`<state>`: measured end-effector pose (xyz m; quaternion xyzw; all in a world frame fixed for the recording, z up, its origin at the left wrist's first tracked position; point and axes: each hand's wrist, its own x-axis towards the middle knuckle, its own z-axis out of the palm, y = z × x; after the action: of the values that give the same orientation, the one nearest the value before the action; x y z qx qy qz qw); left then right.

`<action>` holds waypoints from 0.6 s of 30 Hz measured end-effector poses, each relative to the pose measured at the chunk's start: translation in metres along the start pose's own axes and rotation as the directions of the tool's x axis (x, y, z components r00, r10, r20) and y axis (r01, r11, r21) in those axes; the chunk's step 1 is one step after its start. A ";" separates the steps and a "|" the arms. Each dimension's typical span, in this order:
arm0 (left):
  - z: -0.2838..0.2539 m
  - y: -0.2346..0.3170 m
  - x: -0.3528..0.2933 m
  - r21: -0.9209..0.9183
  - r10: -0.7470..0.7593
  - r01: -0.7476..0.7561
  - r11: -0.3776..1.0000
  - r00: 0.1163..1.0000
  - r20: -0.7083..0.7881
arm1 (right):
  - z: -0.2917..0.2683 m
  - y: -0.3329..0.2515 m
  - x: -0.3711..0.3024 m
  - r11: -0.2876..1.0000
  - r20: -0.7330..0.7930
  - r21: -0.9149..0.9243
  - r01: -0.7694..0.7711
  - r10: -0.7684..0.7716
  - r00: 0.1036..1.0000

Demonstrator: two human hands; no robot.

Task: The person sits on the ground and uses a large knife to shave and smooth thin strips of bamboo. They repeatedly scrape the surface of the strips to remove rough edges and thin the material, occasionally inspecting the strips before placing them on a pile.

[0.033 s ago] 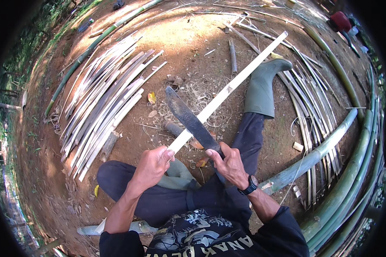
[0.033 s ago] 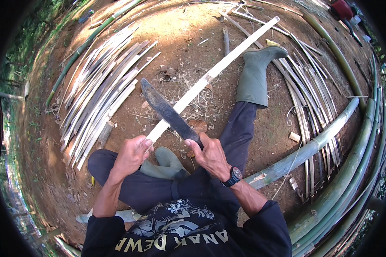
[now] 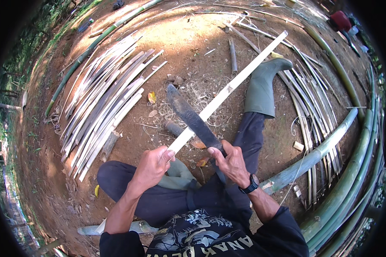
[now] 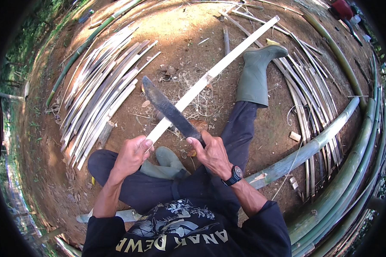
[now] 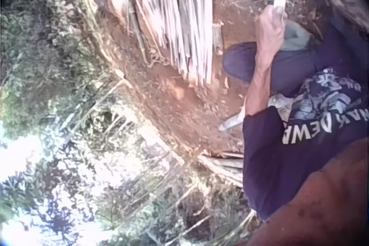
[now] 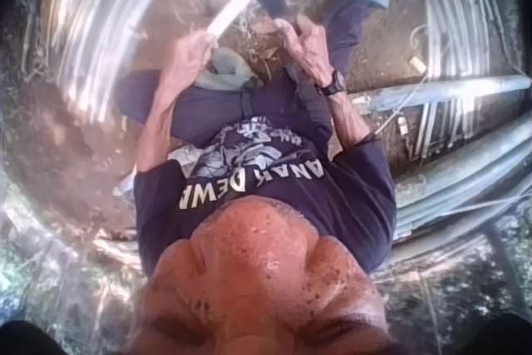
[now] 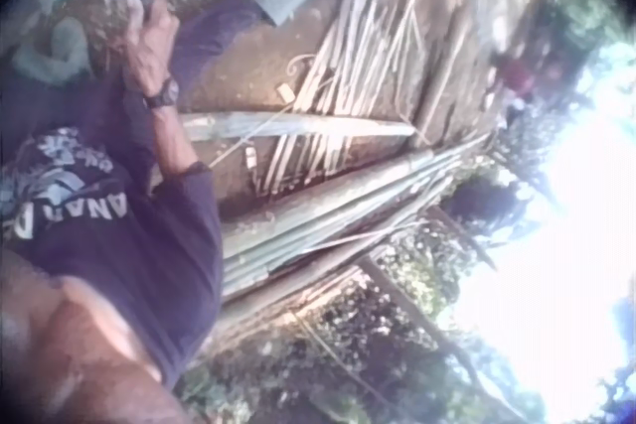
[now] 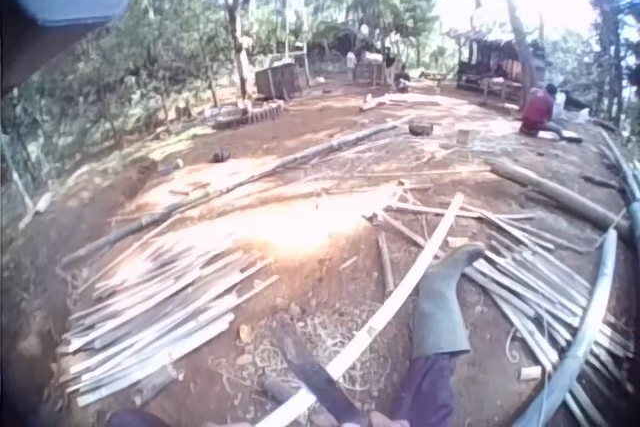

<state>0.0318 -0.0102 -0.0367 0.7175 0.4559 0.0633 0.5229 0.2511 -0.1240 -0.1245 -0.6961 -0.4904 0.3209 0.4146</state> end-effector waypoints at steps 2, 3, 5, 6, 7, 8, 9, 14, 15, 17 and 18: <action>0.000 -0.003 -0.003 -0.033 -0.026 0.026 0.999 1.000 0.010 | -0.010 -0.013 0.012 0.947 -0.048 0.258 -0.190 0.209 0.977; 0.002 -0.004 -0.004 -0.040 -0.036 0.036 0.999 0.999 0.011 | -0.013 -0.018 0.014 0.897 -0.028 0.354 -0.263 0.291 0.956; 0.005 0.000 0.001 -0.043 -0.024 0.024 0.999 1.000 0.012 | 0.003 -0.005 0.003 0.981 -0.096 0.181 -0.064 0.083 0.992; 0.006 0.000 0.003 -0.046 -0.030 0.031 0.998 0.999 0.013 | 0.011 0.001 -0.005 0.997 -0.078 0.054 0.061 -0.057 0.995; 0.006 -0.004 0.003 -0.048 -0.044 0.044 0.998 0.999 0.013 | 0.012 -0.007 -0.011 0.997 0.014 0.000 0.072 -0.072 0.997; 0.007 -0.008 0.001 -0.054 -0.065 0.066 0.996 0.998 0.014 | 0.006 -0.015 -0.007 0.984 0.020 0.170 -0.044 0.042 0.999; 0.006 -0.010 -0.001 -0.088 -0.054 0.057 0.994 0.998 0.033 | -0.002 -0.024 0.003 0.929 0.045 0.333 -0.159 0.152 0.987; 0.017 -0.002 0.002 -0.106 0.078 -0.069 0.992 0.993 0.084 | -0.031 -0.040 0.049 0.801 -0.145 0.596 -0.058 0.179 0.973; 0.018 0.001 0.003 -0.090 0.087 -0.079 0.993 0.992 0.092 | -0.028 -0.043 0.055 0.786 -0.171 0.617 -0.027 0.167 0.971; 0.018 0.009 0.004 -0.066 0.105 -0.098 0.993 0.988 0.117 | -0.022 -0.044 0.062 0.757 -0.222 0.653 0.031 0.152 0.963; 0.018 0.010 0.005 -0.105 0.079 -0.066 0.992 0.988 0.130 | -0.020 -0.046 0.064 0.736 -0.239 0.676 0.046 0.159 0.958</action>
<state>0.0506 -0.0199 -0.0384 0.7091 0.3897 0.0570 0.5849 0.2691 -0.0606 -0.0775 -0.5514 -0.2551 0.3870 0.6936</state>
